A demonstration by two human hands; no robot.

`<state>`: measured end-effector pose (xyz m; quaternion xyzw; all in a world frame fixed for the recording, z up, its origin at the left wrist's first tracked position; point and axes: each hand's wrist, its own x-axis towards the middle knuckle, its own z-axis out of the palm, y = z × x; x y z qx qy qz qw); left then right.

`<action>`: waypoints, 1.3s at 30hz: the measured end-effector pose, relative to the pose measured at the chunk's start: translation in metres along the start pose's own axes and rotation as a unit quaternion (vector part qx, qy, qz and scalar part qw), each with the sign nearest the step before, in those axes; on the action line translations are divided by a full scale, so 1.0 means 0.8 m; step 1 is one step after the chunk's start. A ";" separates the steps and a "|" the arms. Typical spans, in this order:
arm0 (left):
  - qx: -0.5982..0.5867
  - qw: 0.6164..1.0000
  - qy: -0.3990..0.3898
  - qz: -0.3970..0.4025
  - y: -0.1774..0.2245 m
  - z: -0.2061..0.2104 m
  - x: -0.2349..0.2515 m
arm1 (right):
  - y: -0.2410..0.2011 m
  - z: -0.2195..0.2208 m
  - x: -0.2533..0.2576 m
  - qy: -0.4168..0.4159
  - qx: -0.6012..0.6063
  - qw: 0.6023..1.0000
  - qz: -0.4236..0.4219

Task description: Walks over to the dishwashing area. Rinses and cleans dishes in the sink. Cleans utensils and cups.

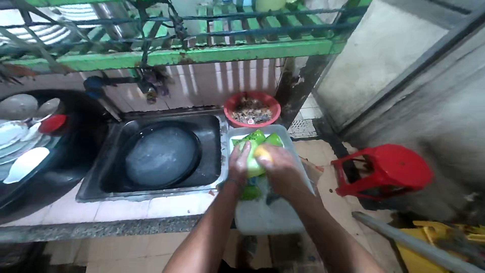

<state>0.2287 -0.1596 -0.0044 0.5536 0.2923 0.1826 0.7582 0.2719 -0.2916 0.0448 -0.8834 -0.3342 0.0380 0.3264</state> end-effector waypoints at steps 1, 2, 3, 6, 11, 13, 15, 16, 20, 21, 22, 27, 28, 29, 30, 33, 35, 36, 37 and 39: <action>0.010 1.000 0.009 0.010 -0.001 0.012 -0.006 | -0.010 0.008 0.011 0.012 -0.023 0.999 -0.031; 0.029 0.999 0.008 0.022 -0.002 0.019 -0.013 | -0.017 0.010 0.028 -0.005 -0.031 0.999 -0.008; 0.059 0.997 0.016 0.041 -0.005 0.026 -0.018 | -0.016 0.007 0.048 -0.047 -0.010 0.998 0.047; 0.103 0.991 0.050 0.074 -0.005 0.033 -0.009 | -0.006 0.012 0.061 -0.052 0.041 0.989 0.132; 0.140 0.989 0.043 0.006 0.009 0.027 -0.017 | -0.014 0.013 0.036 -0.056 -0.034 0.992 0.104; 0.189 0.980 -0.050 0.047 0.005 0.027 -0.038 | 0.018 0.005 0.071 -0.078 0.121 0.970 0.194; 0.229 0.960 -0.151 0.048 0.020 0.022 -0.036 | 0.032 -0.006 0.088 -0.076 0.204 0.946 0.239; 0.281 0.941 -0.186 0.041 0.031 0.022 -0.031 | 0.033 -0.012 0.086 -0.084 0.201 0.945 0.245; 0.555 0.811 -0.165 0.082 0.051 0.033 -0.019 | -0.007 -0.027 0.045 -0.118 -0.039 0.973 0.194; 0.579 0.793 -0.154 0.109 0.052 0.036 -0.026 | -0.015 -0.035 0.048 -0.138 -0.072 0.969 0.194; 0.587 0.784 -0.149 0.137 0.051 0.039 -0.036 | -0.015 -0.038 0.053 -0.152 -0.069 0.967 0.194; 0.576 0.799 -0.111 0.133 0.050 0.047 -0.042 | -0.014 -0.032 0.058 -0.128 -0.082 0.973 0.176; 0.573 0.803 -0.104 0.128 0.049 0.046 -0.040 | -0.021 -0.033 0.055 -0.133 -0.115 0.970 0.169; 0.572 0.803 -0.107 0.130 0.048 0.044 -0.042 | -0.022 -0.034 0.054 -0.143 -0.123 0.968 0.165; 0.566 0.805 -0.119 0.131 0.050 0.043 -0.045 | -0.016 -0.035 0.060 -0.152 -0.096 0.970 0.164; 0.465 0.853 -0.116 0.209 0.027 0.035 -0.044 | 0.037 -0.028 0.083 -0.185 0.156 0.956 0.166; 0.273 0.948 -0.055 0.158 0.020 0.026 -0.027 | 0.037 -0.022 0.071 -0.156 0.263 0.936 0.173; 0.174 0.977 -0.016 0.121 0.019 0.022 -0.011 | 0.031 -0.014 0.062 -0.124 0.246 0.950 0.148; 0.094 0.992 0.025 0.077 0.019 0.021 0.006 | 0.023 -0.005 0.051 -0.090 0.186 0.972 0.111; 0.059 0.997 0.044 0.028 0.021 0.018 0.028 | 0.000 -0.004 0.043 -0.059 0.034 0.997 0.044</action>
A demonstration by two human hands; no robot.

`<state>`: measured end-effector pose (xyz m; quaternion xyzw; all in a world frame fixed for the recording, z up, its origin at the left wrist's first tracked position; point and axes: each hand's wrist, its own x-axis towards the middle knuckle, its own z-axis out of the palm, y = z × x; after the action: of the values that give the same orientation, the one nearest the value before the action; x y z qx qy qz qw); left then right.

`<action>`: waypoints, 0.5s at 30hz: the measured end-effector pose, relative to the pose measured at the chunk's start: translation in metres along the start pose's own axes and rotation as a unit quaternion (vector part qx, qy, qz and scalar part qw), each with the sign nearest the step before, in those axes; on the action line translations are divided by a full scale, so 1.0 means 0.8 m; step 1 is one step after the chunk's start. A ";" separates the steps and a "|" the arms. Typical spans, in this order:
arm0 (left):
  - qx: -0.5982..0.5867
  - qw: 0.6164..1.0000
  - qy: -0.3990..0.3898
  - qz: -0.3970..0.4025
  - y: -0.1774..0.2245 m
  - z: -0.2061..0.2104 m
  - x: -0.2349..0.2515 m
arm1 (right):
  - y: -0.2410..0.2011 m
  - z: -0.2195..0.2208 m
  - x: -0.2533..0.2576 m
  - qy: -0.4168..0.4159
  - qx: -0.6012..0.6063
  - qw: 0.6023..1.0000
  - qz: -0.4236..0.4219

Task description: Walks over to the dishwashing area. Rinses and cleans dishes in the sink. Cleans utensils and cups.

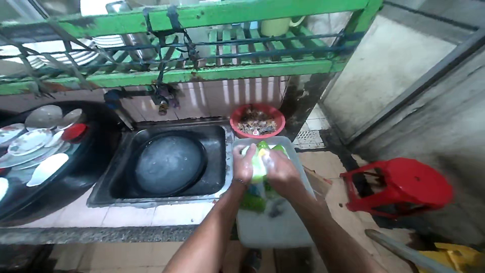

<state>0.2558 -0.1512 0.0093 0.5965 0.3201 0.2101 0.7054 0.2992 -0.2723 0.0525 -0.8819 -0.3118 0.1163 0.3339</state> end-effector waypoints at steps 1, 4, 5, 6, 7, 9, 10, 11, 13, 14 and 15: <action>0.016 1.000 -0.025 -0.002 0.001 0.000 -0.001 | -0.009 -0.005 0.007 -0.010 -0.034 0.999 -0.004; 0.067 0.994 -0.071 0.051 -0.004 0.010 -0.025 | 0.010 -0.008 0.047 -0.058 0.085 0.994 0.033; 0.076 0.994 -0.053 0.062 -0.003 0.015 -0.029 | 0.020 -0.005 0.053 -0.061 0.142 0.987 0.045; 0.072 0.996 -0.018 0.058 -0.003 0.019 -0.028 | 0.025 -0.002 0.052 -0.058 0.171 0.982 0.053; 0.054 0.997 0.024 0.040 -0.003 0.018 -0.023 | 0.023 -0.001 0.047 -0.057 0.169 0.982 0.064; -0.014 0.993 0.113 -0.028 -0.007 0.009 -0.012 | 0.007 -0.003 0.018 -0.052 0.107 0.989 0.084; -0.050 0.986 0.146 -0.060 -0.006 0.005 -0.007 | -0.002 -0.009 0.002 -0.042 0.068 0.993 0.085; -0.090 0.978 0.165 -0.088 -0.001 0.005 -0.005 | -0.010 -0.017 -0.009 -0.024 0.033 0.995 0.088; -0.174 0.964 0.164 -0.119 0.010 0.011 -0.007 | -0.021 -0.020 -0.019 0.052 -0.018 0.996 0.073; -0.206 0.957 0.155 -0.132 0.012 0.017 -0.010 | -0.022 -0.014 -0.020 0.099 -0.044 0.993 0.049; -0.217 0.955 0.145 -0.144 0.014 0.026 -0.013 | -0.018 -0.001 -0.018 0.151 -0.066 0.986 0.003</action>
<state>0.2640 -0.1711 0.0240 0.3399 0.4477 0.2552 0.7867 0.2816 -0.2732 0.0631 -0.9102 -0.2623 -0.0382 0.3183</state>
